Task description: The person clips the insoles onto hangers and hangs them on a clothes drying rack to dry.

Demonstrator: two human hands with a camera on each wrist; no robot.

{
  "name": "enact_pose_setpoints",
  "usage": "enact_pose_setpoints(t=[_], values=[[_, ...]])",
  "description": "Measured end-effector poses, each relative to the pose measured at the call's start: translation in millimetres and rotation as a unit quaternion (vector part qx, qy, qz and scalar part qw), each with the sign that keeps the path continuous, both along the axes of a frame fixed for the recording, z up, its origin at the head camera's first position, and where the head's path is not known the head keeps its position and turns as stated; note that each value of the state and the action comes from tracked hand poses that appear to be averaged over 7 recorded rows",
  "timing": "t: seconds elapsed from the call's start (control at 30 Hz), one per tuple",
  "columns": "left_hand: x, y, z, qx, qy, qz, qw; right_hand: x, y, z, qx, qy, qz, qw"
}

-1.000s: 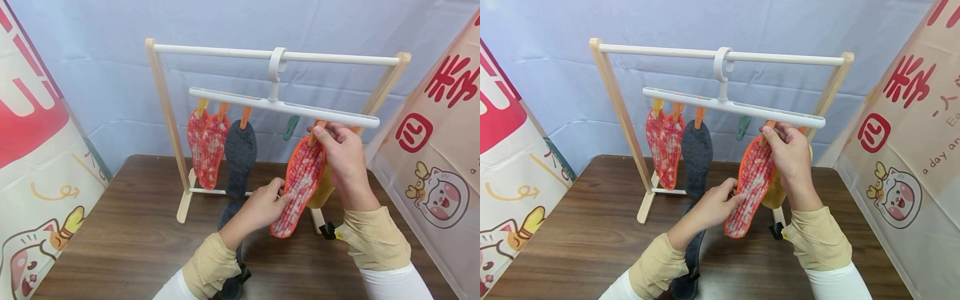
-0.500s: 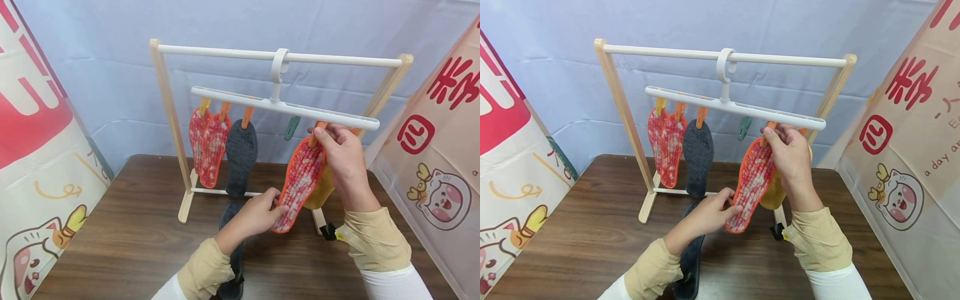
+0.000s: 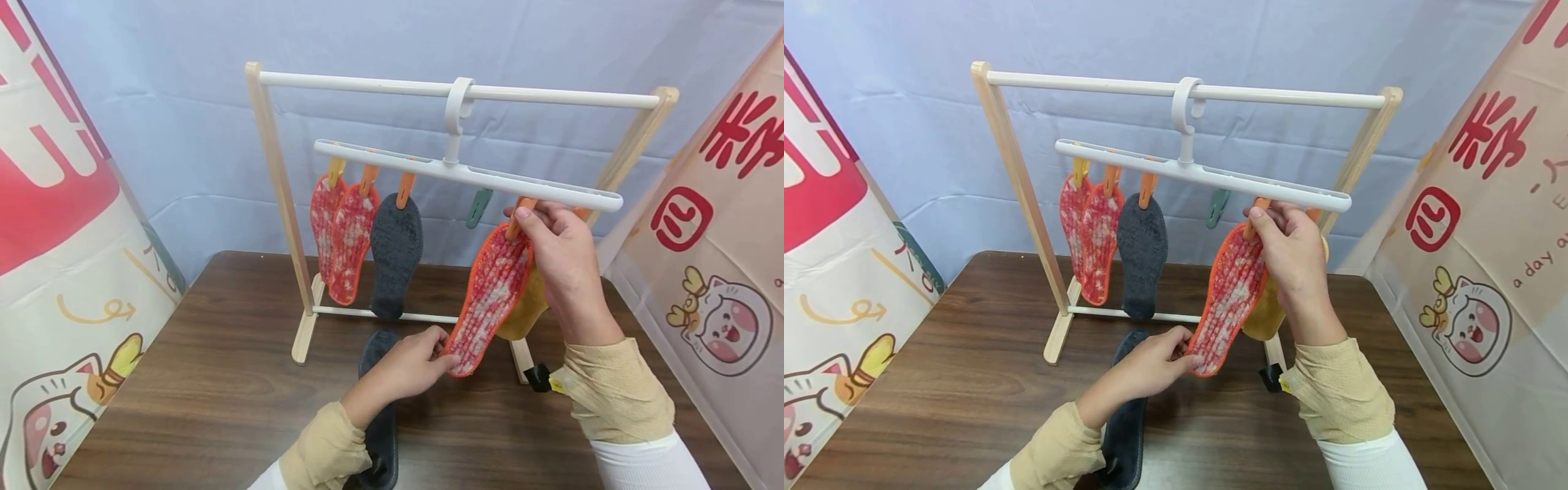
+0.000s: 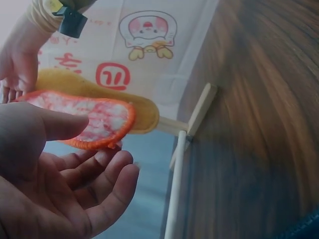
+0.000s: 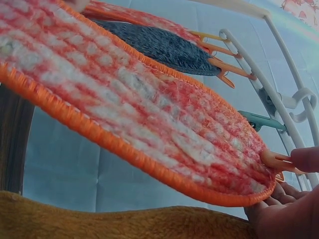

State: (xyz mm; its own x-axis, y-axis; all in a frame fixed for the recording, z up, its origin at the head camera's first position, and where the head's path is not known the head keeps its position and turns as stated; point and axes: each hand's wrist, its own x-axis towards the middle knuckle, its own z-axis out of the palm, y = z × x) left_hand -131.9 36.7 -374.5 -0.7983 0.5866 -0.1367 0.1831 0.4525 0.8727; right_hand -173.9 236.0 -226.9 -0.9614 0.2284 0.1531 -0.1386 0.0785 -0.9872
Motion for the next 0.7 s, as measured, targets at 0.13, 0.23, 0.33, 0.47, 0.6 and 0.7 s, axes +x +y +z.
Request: enact_pose_setpoints(t=[0.13,0.23,0.33,0.47,0.6,0.7], values=[[1.7,-4.4,-3.4,-0.010,0.013,0.003,0.9999,0.2,-0.4,0.6,0.001,0.001,-0.002,1.0000],[3.0,-8.5,-5.2,-0.016,0.015,0.011,0.9997,0.2,-0.7,0.9,0.002,0.000,-0.005,1.0000],[4.4,-13.2,-8.1,-0.017,0.007,0.021,0.9996,0.0,-1.0,1.3,0.001,0.001,-0.006,1.0000],[6.5,-20.3,-15.0,-0.017,0.003,0.026,0.9995,-0.1,-1.6,1.4,-0.004,0.003,-0.003,1.0000],[9.2,-28.0,-22.4,-0.022,0.016,0.034,0.9991,0.3,-1.8,1.3,-0.008,0.005,-0.002,1.0000],[11.4,-33.8,-26.2,-0.028,0.021,0.044,0.9984,0.6,-1.9,1.4,-0.007,0.007,-0.002,0.9999]])
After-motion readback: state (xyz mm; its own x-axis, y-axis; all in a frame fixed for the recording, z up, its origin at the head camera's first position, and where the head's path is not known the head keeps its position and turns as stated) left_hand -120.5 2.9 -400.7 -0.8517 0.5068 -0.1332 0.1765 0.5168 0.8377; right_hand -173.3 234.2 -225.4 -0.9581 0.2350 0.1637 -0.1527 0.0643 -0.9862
